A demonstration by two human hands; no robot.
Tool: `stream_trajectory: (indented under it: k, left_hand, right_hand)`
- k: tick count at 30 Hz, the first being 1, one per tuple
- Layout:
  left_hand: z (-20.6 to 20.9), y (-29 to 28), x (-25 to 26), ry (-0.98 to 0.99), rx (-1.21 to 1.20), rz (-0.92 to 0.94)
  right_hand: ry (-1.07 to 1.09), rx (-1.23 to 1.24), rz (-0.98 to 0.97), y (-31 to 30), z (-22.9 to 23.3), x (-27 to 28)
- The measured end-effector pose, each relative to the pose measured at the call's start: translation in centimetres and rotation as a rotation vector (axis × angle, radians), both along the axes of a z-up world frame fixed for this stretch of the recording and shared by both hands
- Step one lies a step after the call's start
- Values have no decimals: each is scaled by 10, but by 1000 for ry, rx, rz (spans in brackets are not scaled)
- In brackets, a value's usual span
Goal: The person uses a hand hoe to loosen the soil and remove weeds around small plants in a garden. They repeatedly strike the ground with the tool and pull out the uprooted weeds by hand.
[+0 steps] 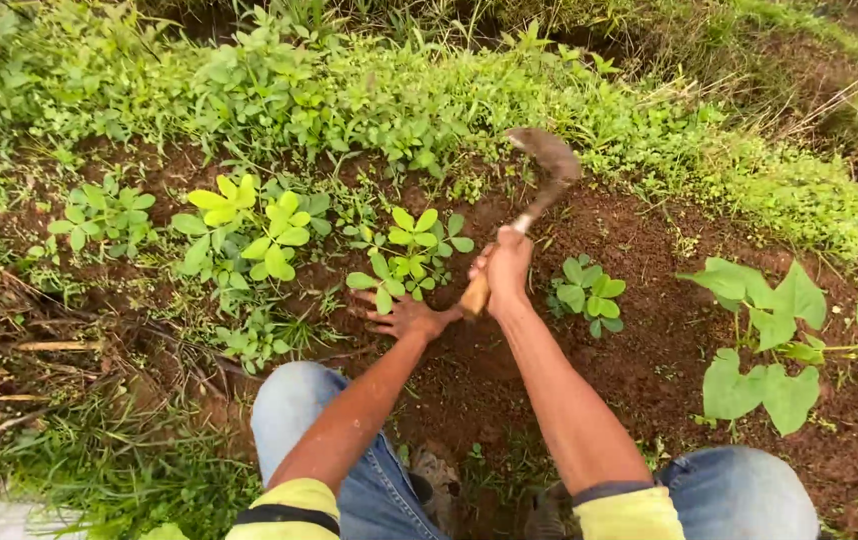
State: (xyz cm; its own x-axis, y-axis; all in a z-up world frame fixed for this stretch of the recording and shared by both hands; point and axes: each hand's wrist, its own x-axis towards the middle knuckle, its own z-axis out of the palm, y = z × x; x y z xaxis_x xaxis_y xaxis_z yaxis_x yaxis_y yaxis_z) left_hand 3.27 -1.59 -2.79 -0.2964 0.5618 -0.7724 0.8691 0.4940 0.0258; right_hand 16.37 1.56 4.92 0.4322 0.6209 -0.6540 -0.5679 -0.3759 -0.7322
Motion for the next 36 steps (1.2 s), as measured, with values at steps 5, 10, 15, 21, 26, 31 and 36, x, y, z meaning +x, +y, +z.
stream_trajectory:
  k: [5, 10, 15, 21, 26, 31, 36]
  left_hand:
    - [11, 16, -4, -28, -150, -29]
    - [80, 25, -7, -125, -52, -38]
    - [37, 12, 6, 62, 41, 56]
    - [-85, 5, -6, -71, -49, 75]
    - [-54, 8, -6, -92, -78, 66]
    - [-90, 4, -7, -105, -49, 108]
    - [-3, 12, -11, -148, -112, 62]
  right_hand:
    - [125, -62, 243, -12, -8, 12]
    - [80, -54, 241, -6, 10, 2]
    - [64, -102, 473, -14, 45, -7]
    - [33, 27, 250, 19, 11, 0]
    - [60, -20, 397, 24, 19, 8]
    - [55, -27, 517, 41, 10, 2]
    - [110, -67, 551, 53, 23, 9]
